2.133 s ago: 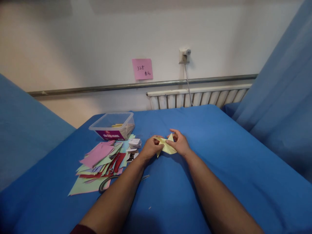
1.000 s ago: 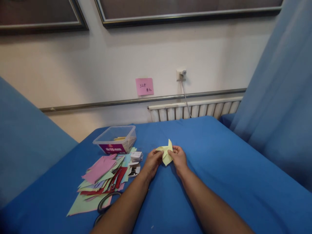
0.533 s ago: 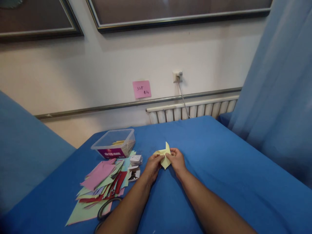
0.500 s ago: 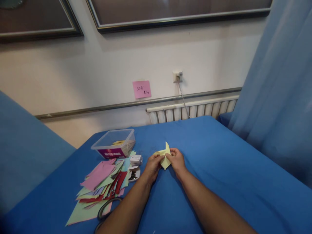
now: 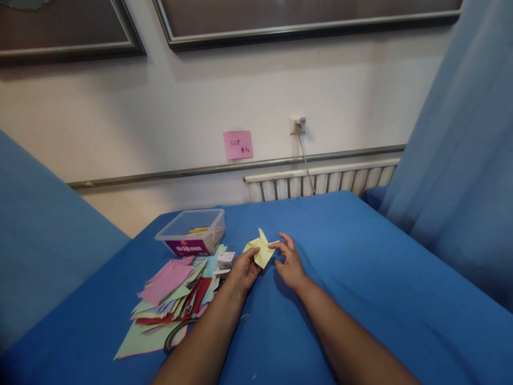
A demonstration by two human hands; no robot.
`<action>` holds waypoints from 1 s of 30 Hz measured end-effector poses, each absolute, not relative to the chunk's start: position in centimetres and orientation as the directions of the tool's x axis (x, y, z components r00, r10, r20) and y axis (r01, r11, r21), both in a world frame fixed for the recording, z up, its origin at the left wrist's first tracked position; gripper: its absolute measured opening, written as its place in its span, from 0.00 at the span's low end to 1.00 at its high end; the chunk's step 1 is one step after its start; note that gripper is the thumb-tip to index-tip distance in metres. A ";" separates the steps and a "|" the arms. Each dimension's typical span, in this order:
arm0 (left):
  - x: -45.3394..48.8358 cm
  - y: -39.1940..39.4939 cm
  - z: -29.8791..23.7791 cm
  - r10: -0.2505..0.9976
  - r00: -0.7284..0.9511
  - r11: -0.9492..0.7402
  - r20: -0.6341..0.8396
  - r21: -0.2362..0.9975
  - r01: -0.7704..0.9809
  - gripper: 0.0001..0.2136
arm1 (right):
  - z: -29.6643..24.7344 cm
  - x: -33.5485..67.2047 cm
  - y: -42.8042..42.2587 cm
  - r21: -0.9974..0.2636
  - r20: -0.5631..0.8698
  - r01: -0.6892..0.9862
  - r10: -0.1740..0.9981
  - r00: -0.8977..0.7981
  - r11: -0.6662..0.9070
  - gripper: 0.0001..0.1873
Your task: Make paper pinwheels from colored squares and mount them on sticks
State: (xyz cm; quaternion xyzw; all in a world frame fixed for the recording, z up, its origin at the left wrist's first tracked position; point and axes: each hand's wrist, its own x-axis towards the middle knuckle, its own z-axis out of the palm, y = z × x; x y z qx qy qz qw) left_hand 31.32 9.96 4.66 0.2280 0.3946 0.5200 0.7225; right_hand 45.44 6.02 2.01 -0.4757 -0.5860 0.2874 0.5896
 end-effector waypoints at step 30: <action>32.9 9.3 4.0 0.936 0.212 0.350 -0.282 0.814 -0.463 0.12 | 1.3 45.7 6.9 -0.931 0.340 0.237 0.895 0.288 0.277 0.10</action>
